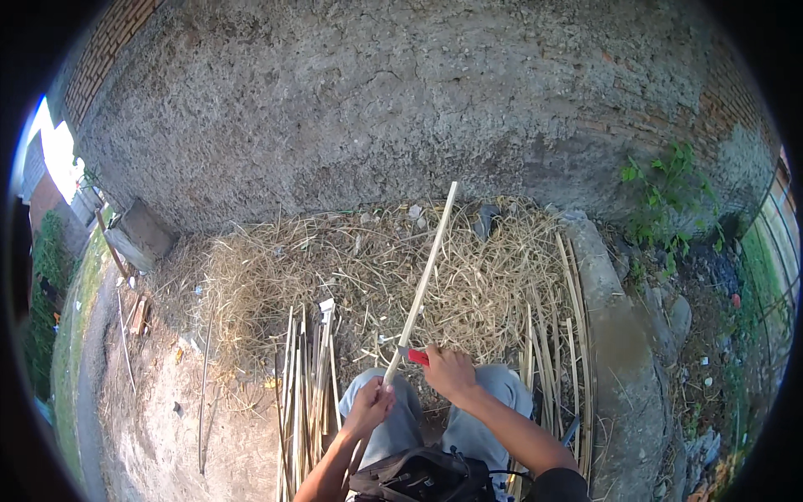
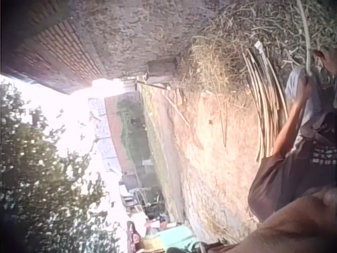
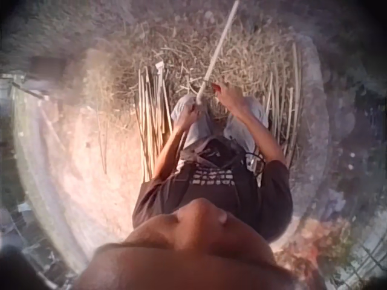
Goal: The person shaves a bamboo stick with a utility knife, scrapes it with a machete, and continues shaving it with the utility knife.
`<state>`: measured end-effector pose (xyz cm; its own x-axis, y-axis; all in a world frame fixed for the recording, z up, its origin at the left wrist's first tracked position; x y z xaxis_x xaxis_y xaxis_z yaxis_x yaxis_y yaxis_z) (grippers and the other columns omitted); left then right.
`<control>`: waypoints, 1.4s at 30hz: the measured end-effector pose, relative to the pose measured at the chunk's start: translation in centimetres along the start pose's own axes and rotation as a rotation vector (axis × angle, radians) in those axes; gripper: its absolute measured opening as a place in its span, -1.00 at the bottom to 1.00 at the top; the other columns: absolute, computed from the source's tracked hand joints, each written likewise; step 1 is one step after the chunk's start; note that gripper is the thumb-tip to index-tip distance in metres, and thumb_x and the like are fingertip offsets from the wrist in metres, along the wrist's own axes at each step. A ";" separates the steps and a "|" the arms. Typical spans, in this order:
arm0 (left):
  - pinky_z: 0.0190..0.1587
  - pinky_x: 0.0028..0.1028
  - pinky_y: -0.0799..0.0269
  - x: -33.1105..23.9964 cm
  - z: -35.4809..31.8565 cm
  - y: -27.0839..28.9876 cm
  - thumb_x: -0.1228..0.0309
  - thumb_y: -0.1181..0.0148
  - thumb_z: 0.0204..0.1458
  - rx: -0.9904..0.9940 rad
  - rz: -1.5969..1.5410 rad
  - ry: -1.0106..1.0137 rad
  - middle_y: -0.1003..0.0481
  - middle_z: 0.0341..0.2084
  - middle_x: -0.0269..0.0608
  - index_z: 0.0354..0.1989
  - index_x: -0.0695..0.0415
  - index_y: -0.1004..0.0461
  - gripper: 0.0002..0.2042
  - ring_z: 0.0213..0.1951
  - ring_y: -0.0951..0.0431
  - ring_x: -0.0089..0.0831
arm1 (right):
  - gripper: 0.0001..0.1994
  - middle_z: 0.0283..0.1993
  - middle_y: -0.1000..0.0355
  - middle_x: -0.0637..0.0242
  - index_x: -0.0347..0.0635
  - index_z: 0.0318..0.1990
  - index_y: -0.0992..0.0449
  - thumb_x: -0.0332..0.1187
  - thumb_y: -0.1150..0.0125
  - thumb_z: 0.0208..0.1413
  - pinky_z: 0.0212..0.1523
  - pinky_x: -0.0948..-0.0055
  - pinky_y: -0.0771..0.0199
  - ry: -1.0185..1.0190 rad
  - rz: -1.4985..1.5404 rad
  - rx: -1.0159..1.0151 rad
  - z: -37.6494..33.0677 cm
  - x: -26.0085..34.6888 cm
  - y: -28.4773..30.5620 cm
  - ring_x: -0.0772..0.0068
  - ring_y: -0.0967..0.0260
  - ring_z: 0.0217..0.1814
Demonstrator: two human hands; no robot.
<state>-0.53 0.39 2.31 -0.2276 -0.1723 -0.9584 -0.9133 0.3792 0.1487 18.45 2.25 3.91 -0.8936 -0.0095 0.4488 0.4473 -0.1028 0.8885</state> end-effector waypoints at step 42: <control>-0.54 0.09 -0.31 -7.8 4.4 -3.7 0.38 0.13 0.24 -0.069 0.753 -0.375 -0.40 -0.72 0.23 -0.22 0.26 -0.22 -0.84 -0.60 -0.45 0.26 | -0.78 -0.47 -0.51 -0.08 -0.31 -0.41 -0.55 -0.32 -0.08 -0.02 -0.29 -0.02 -0.51 -0.109 -0.104 -0.064 2.2 -0.9 3.7 -0.14 -0.53 -0.38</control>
<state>6.06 4.30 8.19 -0.6675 0.4221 -0.6133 -0.5841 0.2139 0.7830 20.97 4.07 6.96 -0.9239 0.1124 0.3658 0.3464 -0.1606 0.9242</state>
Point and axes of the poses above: each hand's wrist, its own z-axis towards the middle knuckle, its own y-axis out of the back of the hand, x = y × z, the point moved 5 cm from there along z, towards the middle knuckle
